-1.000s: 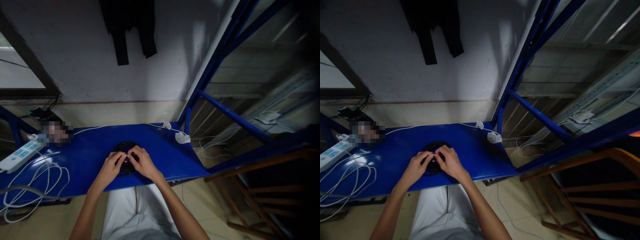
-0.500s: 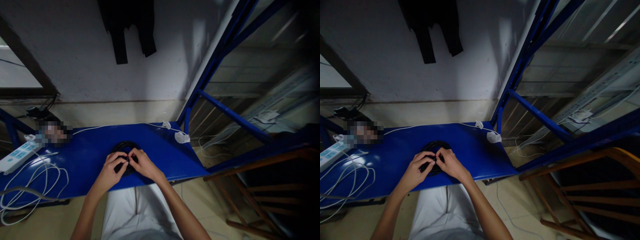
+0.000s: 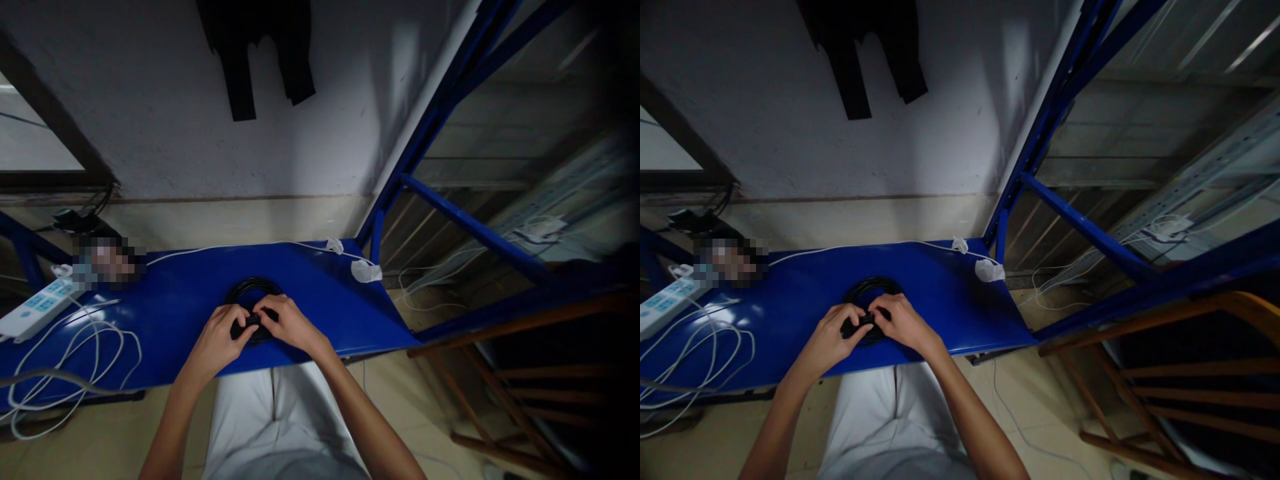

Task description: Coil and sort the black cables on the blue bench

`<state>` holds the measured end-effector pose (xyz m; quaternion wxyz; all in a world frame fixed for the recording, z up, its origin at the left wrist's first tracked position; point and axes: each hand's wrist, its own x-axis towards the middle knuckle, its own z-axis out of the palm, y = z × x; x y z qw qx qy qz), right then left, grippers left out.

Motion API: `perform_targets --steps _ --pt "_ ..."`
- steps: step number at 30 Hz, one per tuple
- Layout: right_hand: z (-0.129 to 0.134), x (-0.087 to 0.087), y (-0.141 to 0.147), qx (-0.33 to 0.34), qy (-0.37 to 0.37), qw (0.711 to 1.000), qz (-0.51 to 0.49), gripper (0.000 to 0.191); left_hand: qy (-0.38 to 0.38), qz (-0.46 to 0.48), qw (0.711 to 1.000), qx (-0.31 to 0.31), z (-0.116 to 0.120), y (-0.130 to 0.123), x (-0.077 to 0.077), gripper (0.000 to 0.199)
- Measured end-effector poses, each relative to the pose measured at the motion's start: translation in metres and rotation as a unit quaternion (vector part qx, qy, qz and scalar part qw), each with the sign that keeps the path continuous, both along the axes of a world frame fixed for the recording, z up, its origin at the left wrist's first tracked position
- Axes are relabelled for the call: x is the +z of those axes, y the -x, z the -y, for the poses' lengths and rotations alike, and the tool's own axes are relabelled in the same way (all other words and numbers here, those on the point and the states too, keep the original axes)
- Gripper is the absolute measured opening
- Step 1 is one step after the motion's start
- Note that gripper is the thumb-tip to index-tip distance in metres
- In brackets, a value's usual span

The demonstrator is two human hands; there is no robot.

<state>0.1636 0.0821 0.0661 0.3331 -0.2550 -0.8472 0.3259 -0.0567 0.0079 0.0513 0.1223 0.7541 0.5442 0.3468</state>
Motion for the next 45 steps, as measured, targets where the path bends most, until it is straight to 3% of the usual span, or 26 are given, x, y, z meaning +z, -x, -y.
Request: perform_targets --steps 8,11,14,17,22,25,36,45 --pt "-0.002 0.005 -0.003 0.012 0.003 1.0 -0.001 0.025 0.064 0.068 0.996 -0.005 -0.016 0.004 0.009 0.019" --pt "-0.005 0.008 -0.004 0.016 0.003 1.0 -0.003 0.023 0.052 0.084 0.995 -0.005 -0.015 0.007 0.016 0.022" --pt "-0.006 0.008 -0.005 0.019 0.003 1.0 -0.007 0.02 -0.004 0.116 0.992 0.04 -0.005 0.013 0.018 0.018" --pt "-0.006 0.005 -0.006 0.015 0.005 1.0 -0.01 0.019 -0.053 0.123 0.988 0.076 0.014 0.02 0.007 0.012" --pt "-0.007 0.0 -0.004 0.015 0.015 1.0 -0.005 0.019 -0.027 0.001 0.999 0.034 0.038 0.021 -0.027 0.021" --pt "-0.01 -0.001 -0.003 0.012 0.021 1.0 -0.004 0.02 -0.031 -0.018 0.999 0.031 0.039 0.019 -0.036 0.014" --pt "-0.005 0.003 -0.006 0.021 0.022 0.999 -0.016 0.029 -0.114 0.03 0.991 0.058 0.022 0.014 0.002 0.016" --pt "-0.006 0.0 -0.01 0.038 -0.006 0.999 -0.01 0.024 -0.135 -0.012 0.988 0.079 0.016 0.013 -0.003 0.017"
